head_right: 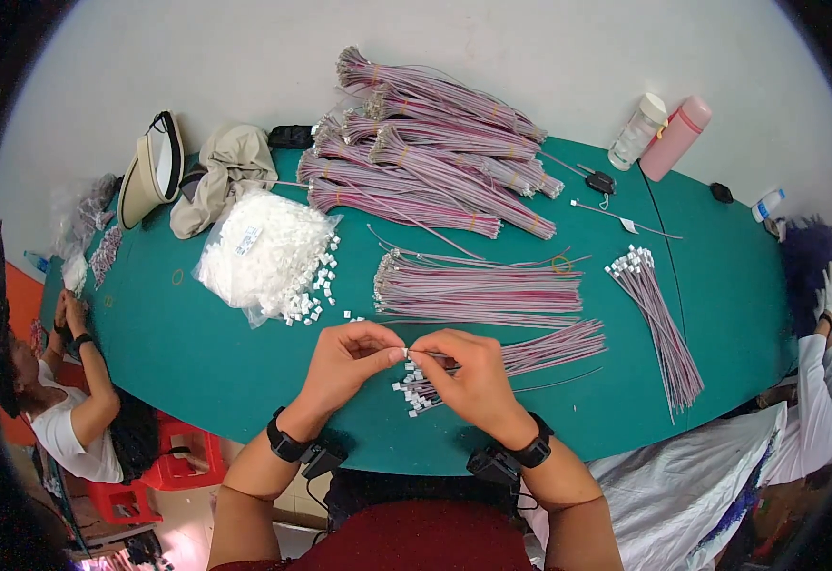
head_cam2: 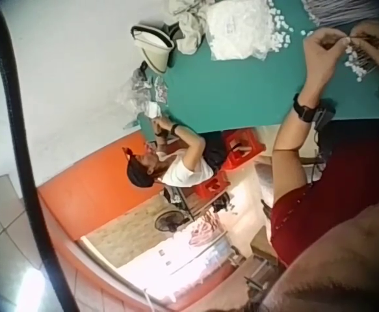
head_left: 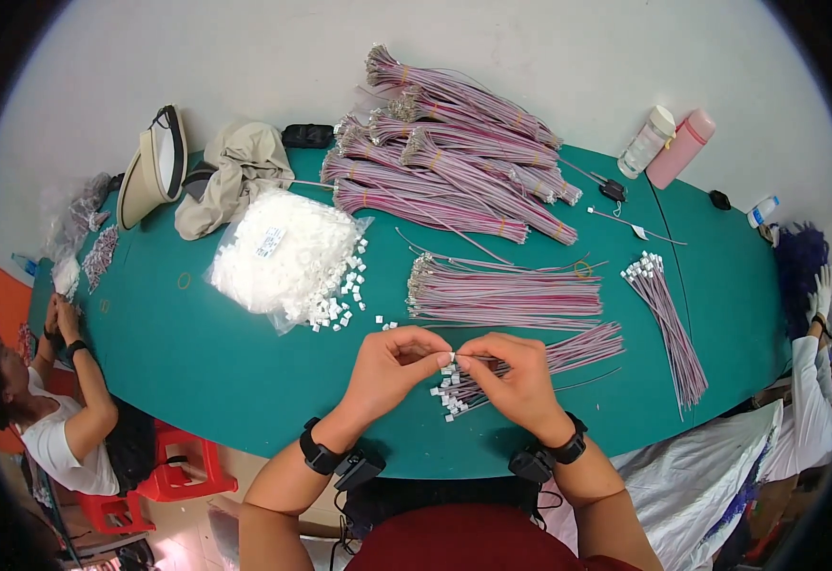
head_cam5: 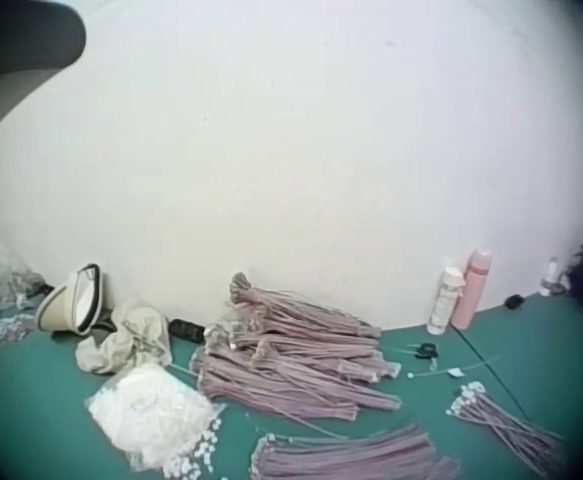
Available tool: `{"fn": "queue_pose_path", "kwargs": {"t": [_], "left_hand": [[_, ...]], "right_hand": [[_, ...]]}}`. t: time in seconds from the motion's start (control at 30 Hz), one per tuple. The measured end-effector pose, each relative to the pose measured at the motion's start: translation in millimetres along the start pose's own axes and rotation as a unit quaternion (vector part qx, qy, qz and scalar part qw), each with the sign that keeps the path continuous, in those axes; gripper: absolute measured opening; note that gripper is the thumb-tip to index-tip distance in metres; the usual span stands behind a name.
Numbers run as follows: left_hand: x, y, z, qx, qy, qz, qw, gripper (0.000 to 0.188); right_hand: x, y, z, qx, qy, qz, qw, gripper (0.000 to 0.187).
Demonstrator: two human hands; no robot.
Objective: Manually attaching small plastic clips to bundles of striped cables at a workbench.
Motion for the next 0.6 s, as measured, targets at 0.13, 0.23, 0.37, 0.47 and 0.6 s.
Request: {"fn": "queue_pose_path", "kwargs": {"t": [0.13, 0.23, 0.37, 0.47, 0.6], "left_hand": [[-0.6, -0.5, 0.9, -0.001, -0.003, 0.002, 1.0, 0.012], [-0.9, -0.9, 0.3, -0.001, -0.005, 0.006, 1.0, 0.012], [-2.0, -0.8, -2.8, 0.015, 0.005, 0.019, 1.0, 0.015], [-2.7, -1.4, -3.5, 0.016, 0.008, 0.015, 1.0, 0.013], [-3.7, -2.1, -5.2, 0.009, 0.043, 0.014, 0.999, 0.01]], "right_hand": [[-0.5, 0.0, 0.9, -0.005, -0.017, 0.002, 1.0, 0.006], [-0.7, 0.3, 1.2, 0.028, -0.032, 0.009, 0.999, 0.006], [0.5, -0.9, 0.7, 0.019, -0.031, 0.018, 0.999, 0.006], [0.5, -0.9, 2.0, 0.018, -0.023, 0.015, 0.999, 0.006], [1.3, -1.4, 2.4, 0.013, -0.02, 0.016, 1.0, 0.005]]}}
Point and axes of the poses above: each hand's wrist, its own y-axis towards the middle knuckle, its own x-axis out of the back of the hand, z = x × y, the point moved 2 cm from there along y, towards the middle knuckle, and after that the axes turned 4 degrees about y, right-handed, at the moved point
